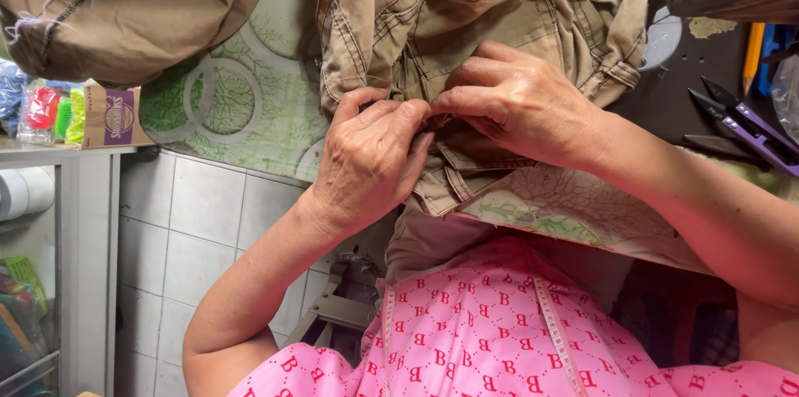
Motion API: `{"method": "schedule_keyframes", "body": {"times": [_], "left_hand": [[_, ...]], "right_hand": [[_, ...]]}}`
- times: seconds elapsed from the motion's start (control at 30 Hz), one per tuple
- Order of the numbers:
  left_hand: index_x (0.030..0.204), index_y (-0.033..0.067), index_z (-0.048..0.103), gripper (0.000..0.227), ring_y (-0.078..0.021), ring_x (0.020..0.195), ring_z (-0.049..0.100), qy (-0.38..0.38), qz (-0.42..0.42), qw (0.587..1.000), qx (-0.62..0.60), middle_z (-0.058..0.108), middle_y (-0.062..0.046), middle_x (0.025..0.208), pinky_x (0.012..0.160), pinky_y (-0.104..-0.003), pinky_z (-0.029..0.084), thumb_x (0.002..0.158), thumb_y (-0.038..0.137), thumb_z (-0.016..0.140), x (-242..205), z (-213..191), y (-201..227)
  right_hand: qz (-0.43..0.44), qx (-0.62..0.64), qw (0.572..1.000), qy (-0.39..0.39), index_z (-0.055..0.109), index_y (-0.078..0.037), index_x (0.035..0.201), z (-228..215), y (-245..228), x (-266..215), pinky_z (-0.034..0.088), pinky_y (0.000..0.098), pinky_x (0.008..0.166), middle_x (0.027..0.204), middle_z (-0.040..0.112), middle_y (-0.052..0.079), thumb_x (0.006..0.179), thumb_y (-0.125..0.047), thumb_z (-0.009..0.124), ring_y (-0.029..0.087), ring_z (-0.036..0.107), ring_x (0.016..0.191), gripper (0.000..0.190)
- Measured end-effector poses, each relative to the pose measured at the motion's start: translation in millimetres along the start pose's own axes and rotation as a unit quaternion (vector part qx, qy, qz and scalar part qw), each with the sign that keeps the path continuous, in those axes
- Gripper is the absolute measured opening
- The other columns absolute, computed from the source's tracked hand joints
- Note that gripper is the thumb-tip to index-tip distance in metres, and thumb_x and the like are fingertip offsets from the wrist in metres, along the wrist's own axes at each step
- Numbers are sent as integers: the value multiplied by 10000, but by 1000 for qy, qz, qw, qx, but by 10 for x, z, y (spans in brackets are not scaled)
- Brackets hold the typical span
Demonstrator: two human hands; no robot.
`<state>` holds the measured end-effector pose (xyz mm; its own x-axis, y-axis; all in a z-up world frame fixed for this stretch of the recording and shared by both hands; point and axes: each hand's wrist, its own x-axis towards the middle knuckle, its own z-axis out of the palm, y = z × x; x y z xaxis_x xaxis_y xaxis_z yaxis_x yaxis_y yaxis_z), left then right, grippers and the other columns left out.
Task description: The person mends a pair of trousers by hand using a small thread-cutting tool and thread.
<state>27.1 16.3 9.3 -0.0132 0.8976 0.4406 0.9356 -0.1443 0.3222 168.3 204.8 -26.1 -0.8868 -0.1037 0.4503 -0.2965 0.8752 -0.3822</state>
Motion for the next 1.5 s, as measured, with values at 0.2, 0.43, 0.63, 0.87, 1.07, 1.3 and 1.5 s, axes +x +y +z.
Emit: {"method": "schedule_keyframes", "body": {"times": [0.2,0.43,0.63,0.87,1.07,1.3,1.5], "left_hand": [[1152,-18,583,239,-246,793,657,1,-10,999,34,707,-83,915,928,-401,460,969,65,713,-37,64,-4],[1122,-4,601,183,-244,696,627,37,-26,996,75,626,-58,752,909,-394,474,943,-17,637,-33,159,64],[1161,-31,598,233,-224,677,640,72,-24,993,88,623,-39,729,930,-401,491,930,-57,614,-104,235,85],[1191,-32,570,359,-224,711,647,55,-30,995,73,656,-36,820,988,-419,475,840,-95,614,-127,226,98],[1180,-20,565,259,-227,705,632,54,-31,996,67,638,-25,809,972,-412,472,925,-41,609,-114,211,98],[1174,-2,563,292,-222,692,614,65,-44,994,74,653,-6,807,944,-388,478,918,-11,703,-93,225,112],[1213,-28,580,270,-228,702,625,74,-46,991,102,642,-47,786,948,-407,477,947,-33,626,-104,299,119]], "right_hand": [[8,0,1000,-5,725,-113,1106,8,3,-8,433,387,583,900,585,53,1051,-124,709,265,439,716,59],[4,2,1000,5,744,-119,1148,-12,16,1,459,385,599,920,613,43,1023,-108,766,265,473,745,127],[20,19,996,-87,675,-116,1291,-150,-30,28,471,480,662,945,600,112,807,-99,677,331,513,767,484],[-41,-67,997,-25,691,-154,1199,-50,-33,8,490,409,563,1052,654,46,991,-103,708,267,510,727,215],[-73,-116,991,9,646,-77,1064,-10,-82,17,479,368,629,926,624,31,1075,-77,630,238,517,733,20],[3,-29,1000,0,662,-74,1026,30,-21,7,470,396,640,847,555,60,1081,-169,688,278,510,750,113],[-6,-70,998,-9,666,-74,1035,76,14,-34,473,392,581,838,550,53,1082,-117,663,257,490,724,64]]}}
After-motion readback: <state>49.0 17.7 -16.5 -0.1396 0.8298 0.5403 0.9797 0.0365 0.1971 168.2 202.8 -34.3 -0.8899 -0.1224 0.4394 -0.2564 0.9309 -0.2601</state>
